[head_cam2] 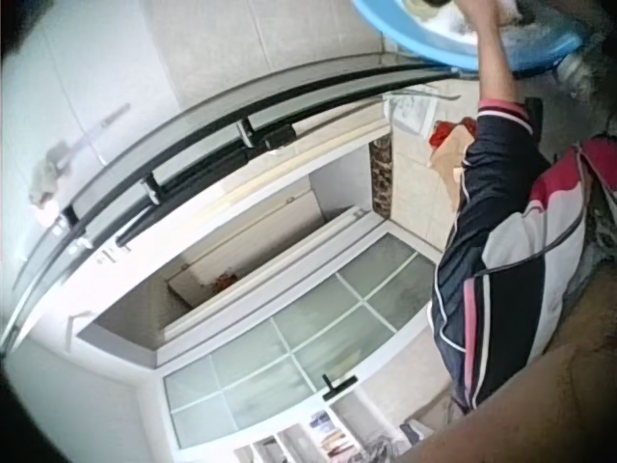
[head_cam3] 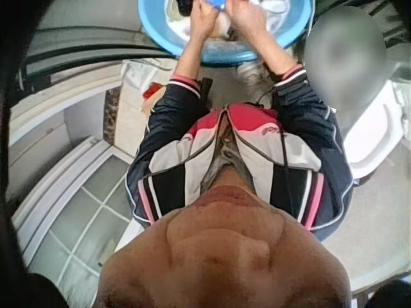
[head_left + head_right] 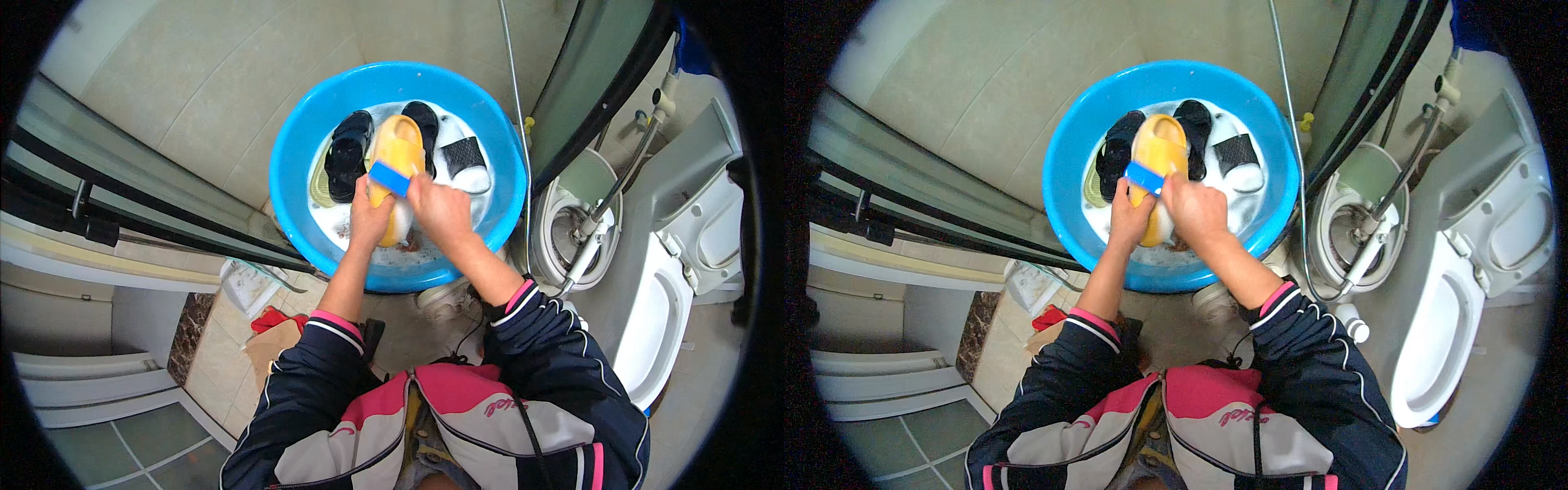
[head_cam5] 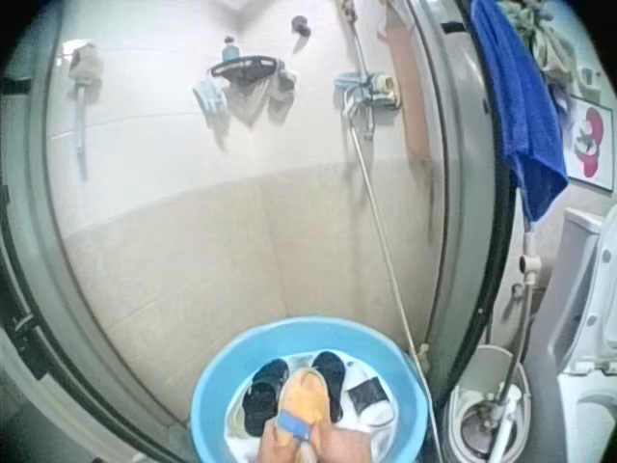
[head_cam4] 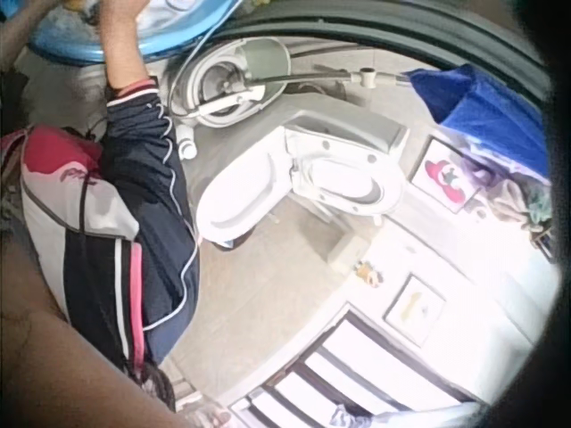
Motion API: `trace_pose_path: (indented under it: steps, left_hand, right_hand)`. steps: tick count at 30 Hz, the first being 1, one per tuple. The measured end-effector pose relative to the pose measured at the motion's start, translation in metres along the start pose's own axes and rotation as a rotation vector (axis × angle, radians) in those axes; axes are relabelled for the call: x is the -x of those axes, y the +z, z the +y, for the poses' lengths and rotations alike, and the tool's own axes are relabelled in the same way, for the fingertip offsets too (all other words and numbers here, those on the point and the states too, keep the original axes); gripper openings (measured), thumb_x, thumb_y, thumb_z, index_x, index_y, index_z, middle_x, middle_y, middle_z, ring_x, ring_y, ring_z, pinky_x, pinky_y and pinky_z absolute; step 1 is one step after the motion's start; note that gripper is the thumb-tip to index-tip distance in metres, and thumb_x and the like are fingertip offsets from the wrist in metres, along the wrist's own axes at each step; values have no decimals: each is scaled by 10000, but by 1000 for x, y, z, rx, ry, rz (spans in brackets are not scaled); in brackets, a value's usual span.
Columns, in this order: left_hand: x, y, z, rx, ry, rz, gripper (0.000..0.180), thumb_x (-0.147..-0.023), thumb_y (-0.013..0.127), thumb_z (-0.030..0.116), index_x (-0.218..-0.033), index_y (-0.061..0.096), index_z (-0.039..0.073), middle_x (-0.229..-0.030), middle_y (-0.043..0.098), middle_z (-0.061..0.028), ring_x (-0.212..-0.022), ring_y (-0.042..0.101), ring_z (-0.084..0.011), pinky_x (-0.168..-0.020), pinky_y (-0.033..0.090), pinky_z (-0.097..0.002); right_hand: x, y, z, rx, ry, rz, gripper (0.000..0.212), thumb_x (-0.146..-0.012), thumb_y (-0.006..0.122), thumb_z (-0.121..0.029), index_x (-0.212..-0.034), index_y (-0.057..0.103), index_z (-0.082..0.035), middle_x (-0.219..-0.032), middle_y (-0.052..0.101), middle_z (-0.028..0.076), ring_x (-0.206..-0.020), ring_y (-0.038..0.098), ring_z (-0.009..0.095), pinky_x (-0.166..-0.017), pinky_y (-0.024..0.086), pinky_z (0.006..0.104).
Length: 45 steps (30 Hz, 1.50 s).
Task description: The person scrubs a pair of black shoes and a pair of yellow slippers in a blue basin filled with soapy water using a blue brush. They rinse the items in the basin and continue scrubbing each shoe and slipper individually.
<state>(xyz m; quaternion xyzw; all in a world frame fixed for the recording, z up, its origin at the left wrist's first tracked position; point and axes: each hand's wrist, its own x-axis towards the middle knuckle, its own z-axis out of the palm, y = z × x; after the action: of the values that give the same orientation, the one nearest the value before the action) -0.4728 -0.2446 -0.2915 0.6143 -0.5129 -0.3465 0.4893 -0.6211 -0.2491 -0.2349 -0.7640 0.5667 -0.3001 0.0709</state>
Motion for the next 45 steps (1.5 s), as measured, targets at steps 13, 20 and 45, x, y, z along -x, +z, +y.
trace_pose_path:
  steps: [13, 20, 45]
  left_hand:
    - [20, -13, 9, -743, 118, -18, 504, -723, 730, 234, -1153, 513, 86, -844, 658, -218, -774, 623, -434, -688, 478, -519]
    - [34, -14, 24, -701, 328, 2, 403, -712, 702, 154, -1072, 549, 59, -815, 652, -221, -749, 623, -421, -663, 479, -508]
    - [16, -9, 23, 100, 115, -17, 303, -776, 693, 71, -1054, 581, 24, -935, 664, -149, -842, 648, -237, -758, 495, -331]
  right_hand:
    - [24, 20, -18, 138, -51, -86, 291, -901, 477, -261, -670, 563, -106, -551, 609, 134, -508, 634, 294, -477, 505, 439]
    - [-23, -5, 54, 219, 253, 140, 319, -924, 456, -275, -719, 607, -83, -584, 622, 149, -536, 632, 345, -514, 510, 469]
    - [-28, -23, 44, 156, 239, 198, 384, -940, 434, -261, -651, 598, -69, -573, 615, 181, -518, 629, 339, -472, 504, 458]
